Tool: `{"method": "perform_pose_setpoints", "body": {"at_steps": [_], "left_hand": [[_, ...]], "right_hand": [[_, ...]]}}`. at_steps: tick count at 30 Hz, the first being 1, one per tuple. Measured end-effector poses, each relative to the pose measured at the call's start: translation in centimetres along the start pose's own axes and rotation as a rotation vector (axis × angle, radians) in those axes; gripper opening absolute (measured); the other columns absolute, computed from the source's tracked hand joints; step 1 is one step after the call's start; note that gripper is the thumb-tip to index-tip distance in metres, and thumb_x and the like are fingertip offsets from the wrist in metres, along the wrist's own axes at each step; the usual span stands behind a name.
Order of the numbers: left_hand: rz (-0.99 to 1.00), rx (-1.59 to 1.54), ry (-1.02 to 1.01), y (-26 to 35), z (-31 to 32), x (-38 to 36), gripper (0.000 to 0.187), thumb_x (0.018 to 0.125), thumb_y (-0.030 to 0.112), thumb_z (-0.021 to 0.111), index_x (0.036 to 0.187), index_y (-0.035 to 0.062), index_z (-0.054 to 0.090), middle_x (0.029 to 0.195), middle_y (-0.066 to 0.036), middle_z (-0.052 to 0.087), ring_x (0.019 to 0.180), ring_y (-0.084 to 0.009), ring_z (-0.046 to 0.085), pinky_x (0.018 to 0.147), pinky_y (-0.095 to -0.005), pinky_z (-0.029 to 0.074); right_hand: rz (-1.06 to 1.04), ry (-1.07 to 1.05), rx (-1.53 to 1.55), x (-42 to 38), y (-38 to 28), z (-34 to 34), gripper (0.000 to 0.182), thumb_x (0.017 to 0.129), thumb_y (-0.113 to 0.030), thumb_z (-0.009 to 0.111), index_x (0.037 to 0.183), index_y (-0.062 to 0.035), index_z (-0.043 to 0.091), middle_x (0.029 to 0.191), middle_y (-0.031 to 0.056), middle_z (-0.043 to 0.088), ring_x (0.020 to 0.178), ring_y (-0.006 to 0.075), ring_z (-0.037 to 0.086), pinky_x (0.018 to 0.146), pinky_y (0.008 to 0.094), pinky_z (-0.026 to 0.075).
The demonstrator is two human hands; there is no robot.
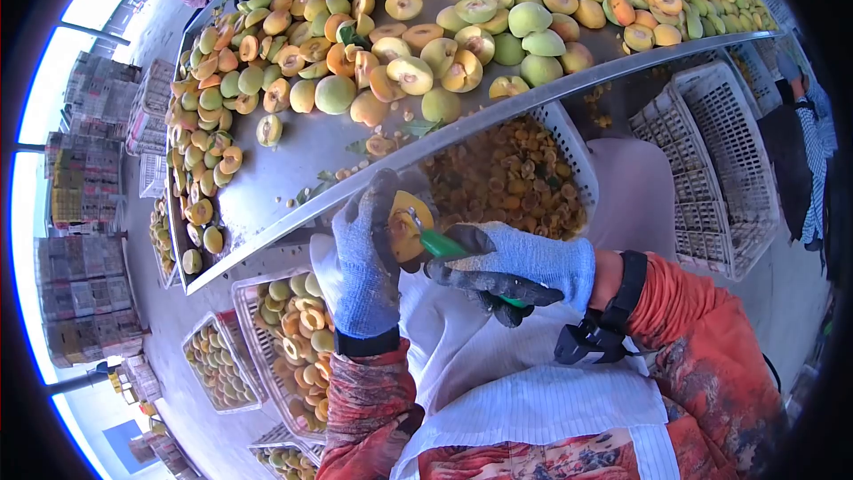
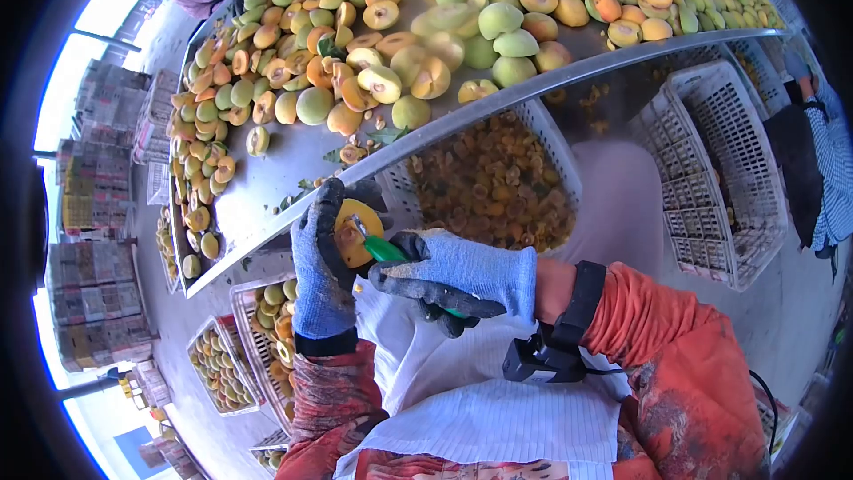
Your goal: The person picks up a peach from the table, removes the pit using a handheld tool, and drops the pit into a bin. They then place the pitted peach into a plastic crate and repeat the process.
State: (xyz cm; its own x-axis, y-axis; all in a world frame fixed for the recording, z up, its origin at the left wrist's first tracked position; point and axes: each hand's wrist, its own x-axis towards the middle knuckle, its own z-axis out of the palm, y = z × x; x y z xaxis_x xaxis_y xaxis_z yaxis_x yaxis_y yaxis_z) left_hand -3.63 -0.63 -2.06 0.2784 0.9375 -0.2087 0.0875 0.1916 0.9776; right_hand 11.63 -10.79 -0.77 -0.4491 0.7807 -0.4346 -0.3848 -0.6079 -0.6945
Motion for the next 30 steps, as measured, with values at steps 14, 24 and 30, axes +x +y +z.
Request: {"method": "perform_pose_setpoints", "body": {"at_steps": [14, 24, 30], "left_hand": [[0.505, 0.173, 0.155, -0.6, 2.3, 2.0, 0.029, 0.087, 0.020, 0.054, 0.103, -0.0036, 0.061, 0.085, -0.007, 0.064, 0.064, -0.0086, 0.054, 0.058, -0.0213, 0.044], [-0.088, -0.107, -0.157, 0.2, 1.9, 2.7, 0.030, 0.085, 0.022, 0.051, 0.102, -0.0013, 0.061, 0.090, -0.010, 0.064, 0.078, -0.0163, 0.061, 0.072, -0.0303, 0.051], [0.050, -0.764, -0.340, -1.0, 4.5, 2.2, 0.038, 0.090, 0.026, 0.050, 0.113, -0.0034, 0.050, 0.100, -0.014, 0.060, 0.084, -0.0214, 0.062, 0.072, -0.0316, 0.053]], "right_hand": [[-0.086, 0.036, 0.034, 1.3, -0.6, 0.1, 0.035, 0.085, -0.029, 0.062, 0.108, -0.0062, 0.047, 0.057, 0.0010, 0.048, 0.038, 0.0097, 0.046, 0.031, 0.0235, 0.037], [-0.079, -0.053, 0.123, -0.5, -1.5, -1.4, 0.033, 0.084, -0.025, 0.063, 0.108, -0.0047, 0.052, 0.058, -0.0002, 0.050, 0.042, 0.0089, 0.048, 0.035, 0.0225, 0.037], [-0.141, -0.175, 0.370, -1.8, -0.5, -1.7, 0.041, 0.088, -0.033, 0.055, 0.111, 0.0015, 0.053, 0.055, -0.0012, 0.050, 0.039, 0.0057, 0.043, 0.035, 0.0198, 0.033]]}}
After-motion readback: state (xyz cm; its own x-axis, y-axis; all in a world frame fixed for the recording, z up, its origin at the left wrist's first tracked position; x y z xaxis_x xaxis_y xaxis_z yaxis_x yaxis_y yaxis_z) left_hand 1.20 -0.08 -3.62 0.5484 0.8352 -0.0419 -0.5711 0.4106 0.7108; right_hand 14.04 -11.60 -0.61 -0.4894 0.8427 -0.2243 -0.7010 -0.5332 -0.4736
